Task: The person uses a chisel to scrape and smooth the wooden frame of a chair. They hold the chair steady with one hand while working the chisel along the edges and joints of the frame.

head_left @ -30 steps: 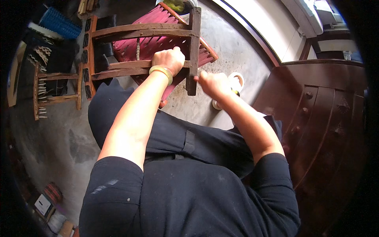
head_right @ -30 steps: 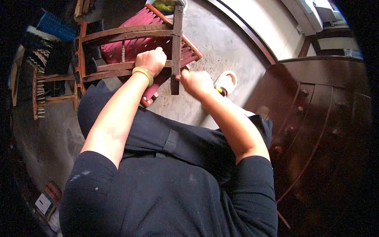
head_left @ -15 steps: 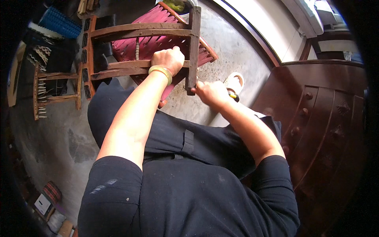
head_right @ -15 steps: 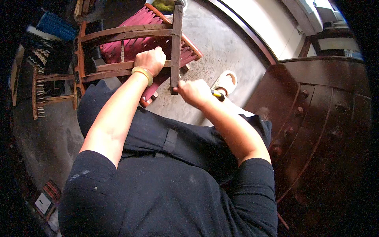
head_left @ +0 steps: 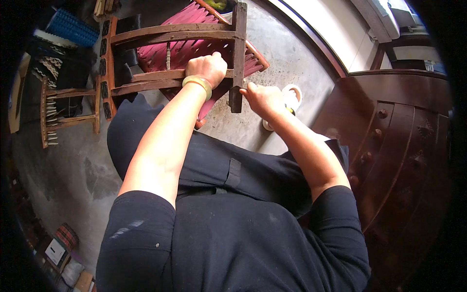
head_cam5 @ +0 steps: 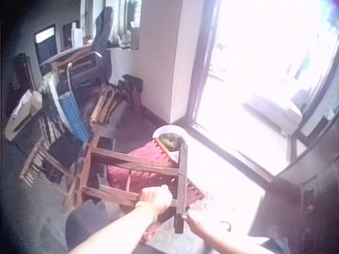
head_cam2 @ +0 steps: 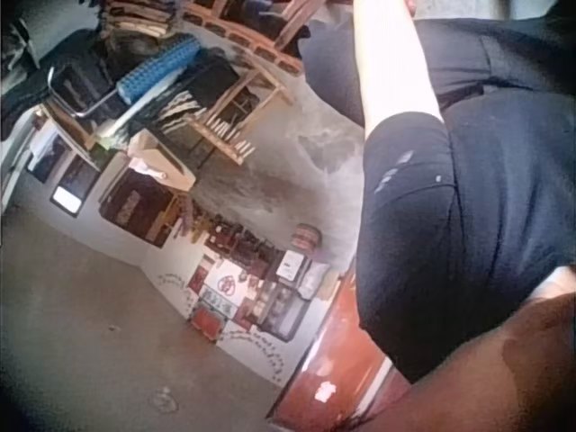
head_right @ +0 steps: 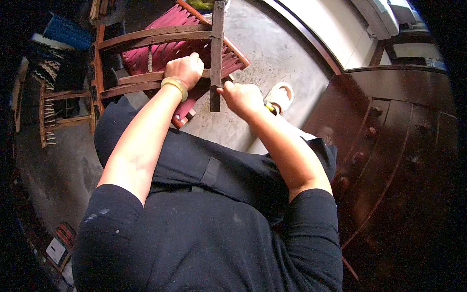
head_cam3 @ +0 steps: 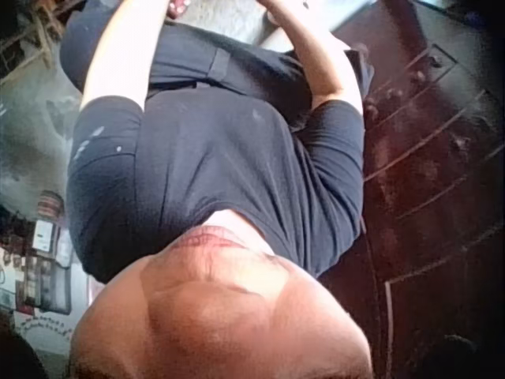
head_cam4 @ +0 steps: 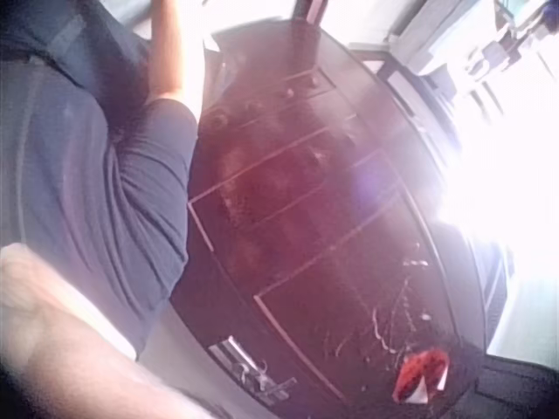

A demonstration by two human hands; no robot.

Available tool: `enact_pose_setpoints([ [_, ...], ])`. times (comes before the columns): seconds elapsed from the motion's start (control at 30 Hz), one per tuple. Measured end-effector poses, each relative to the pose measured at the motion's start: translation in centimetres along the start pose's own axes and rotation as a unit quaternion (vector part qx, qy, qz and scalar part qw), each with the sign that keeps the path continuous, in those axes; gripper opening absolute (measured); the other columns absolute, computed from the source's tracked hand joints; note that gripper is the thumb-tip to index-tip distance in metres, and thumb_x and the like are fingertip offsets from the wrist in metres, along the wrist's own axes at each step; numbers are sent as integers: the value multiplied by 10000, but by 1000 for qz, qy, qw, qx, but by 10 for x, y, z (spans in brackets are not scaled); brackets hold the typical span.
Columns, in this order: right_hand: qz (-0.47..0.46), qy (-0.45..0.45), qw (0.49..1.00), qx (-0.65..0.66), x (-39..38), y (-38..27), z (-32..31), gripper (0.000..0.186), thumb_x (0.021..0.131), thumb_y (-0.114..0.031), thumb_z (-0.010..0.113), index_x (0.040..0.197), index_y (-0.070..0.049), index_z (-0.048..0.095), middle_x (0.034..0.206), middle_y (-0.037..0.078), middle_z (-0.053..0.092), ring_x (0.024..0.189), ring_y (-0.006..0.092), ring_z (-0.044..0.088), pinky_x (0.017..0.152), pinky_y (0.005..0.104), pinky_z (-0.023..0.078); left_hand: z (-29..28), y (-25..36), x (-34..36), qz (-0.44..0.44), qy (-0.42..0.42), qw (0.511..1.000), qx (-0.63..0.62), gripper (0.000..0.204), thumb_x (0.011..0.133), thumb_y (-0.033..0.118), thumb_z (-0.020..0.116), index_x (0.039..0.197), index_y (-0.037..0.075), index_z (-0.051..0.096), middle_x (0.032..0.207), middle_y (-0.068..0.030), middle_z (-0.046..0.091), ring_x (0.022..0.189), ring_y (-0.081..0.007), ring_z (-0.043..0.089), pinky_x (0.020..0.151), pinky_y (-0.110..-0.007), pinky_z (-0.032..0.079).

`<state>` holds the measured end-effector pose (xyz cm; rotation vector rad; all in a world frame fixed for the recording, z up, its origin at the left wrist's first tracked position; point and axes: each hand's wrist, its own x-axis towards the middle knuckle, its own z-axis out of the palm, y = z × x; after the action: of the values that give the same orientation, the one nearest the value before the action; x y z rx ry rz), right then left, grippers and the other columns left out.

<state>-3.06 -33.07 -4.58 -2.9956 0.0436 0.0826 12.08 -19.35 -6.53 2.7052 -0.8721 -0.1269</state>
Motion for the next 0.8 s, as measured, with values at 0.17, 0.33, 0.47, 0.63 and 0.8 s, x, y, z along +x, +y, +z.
enact_pose_setpoints([
  [0.17,-67,-122,990,34,-52,-15,22,409,955,-430,476,789,-66,556,625,129,632,576,341,651,514,467,516,2,1,1,2,-4,1000,1,279,922,310,429,849,102,601,736,-175,673,705,-366,667,659,-501,529],
  [0.33,-51,-138,987,63,-77,-31,14,416,950,-432,487,804,-49,552,678,156,640,598,348,649,527,464,512,3,-2,4,1,14,1000,8,275,918,313,435,852,103,600,735,-165,674,694,-365,665,640,-495,529],
  [0.47,33,-118,987,104,-79,-28,10,388,948,-398,512,804,-37,532,679,172,629,617,362,640,554,477,499,2,-1,1,-2,-6,1000,1,278,916,317,429,866,108,605,752,-168,677,714,-366,666,660,-497,527],
  [0.63,134,-122,975,126,-64,-27,1,310,960,-322,511,833,-39,521,695,176,629,648,373,641,581,480,492,-1,1,1,-6,-18,1000,-4,283,915,320,419,877,112,607,770,-171,680,730,-367,666,677,-493,527],
  [0.8,118,-63,978,160,-71,-28,13,235,948,-273,524,869,-53,516,752,155,619,693,354,637,612,459,491,0,1,2,-15,-17,1000,0,282,913,320,418,880,113,608,763,-170,680,731,-369,667,677,-497,527],
])
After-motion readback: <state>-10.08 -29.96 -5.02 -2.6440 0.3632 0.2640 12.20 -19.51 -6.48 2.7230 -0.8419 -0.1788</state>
